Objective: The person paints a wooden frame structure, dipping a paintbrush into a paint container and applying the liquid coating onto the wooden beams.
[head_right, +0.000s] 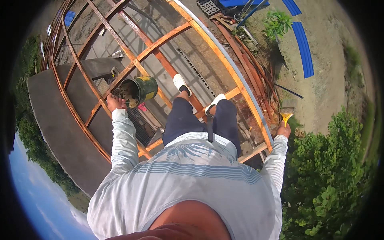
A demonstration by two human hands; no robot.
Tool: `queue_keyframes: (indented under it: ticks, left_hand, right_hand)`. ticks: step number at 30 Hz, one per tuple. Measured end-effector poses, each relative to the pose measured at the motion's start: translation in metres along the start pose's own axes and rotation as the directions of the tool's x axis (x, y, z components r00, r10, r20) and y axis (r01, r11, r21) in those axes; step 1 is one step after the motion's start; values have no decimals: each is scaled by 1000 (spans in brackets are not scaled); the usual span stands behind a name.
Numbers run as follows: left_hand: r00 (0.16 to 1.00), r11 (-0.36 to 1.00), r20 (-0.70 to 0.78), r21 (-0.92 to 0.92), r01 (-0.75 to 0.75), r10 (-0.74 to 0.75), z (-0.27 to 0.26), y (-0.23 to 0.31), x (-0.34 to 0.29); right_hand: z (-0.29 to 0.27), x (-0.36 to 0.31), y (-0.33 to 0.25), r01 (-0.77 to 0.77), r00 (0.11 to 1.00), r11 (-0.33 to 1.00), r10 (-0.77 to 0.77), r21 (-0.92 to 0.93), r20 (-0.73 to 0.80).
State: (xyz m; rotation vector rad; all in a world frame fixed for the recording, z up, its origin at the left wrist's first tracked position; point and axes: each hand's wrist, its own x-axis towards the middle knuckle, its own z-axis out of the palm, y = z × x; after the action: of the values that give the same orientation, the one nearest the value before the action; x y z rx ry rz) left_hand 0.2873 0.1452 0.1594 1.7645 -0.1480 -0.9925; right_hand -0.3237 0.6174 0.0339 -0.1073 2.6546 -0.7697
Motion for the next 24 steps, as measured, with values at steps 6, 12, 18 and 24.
queue_keyframes:
  ticks: [6,12,18,24]
  left_hand:
    - [1000,999,-19,-49,13,-14,-17,6,21]
    - [989,994,-109,-57,92,-98,-21,4,37]
    - [996,996,7,-38,86,-86,-5,-24,45]
    - [998,998,-52,-50,24,-26,55,-85,60]
  right_hand:
    - [66,-64,-191,189,935,980,-159,-67,318]
    - [106,-102,-283,236,871,970,-186,-54,455]
    - [172,-102,-327,372,776,875,-111,-309,621]
    - [274,8,-239,309,741,750,196,-585,643]
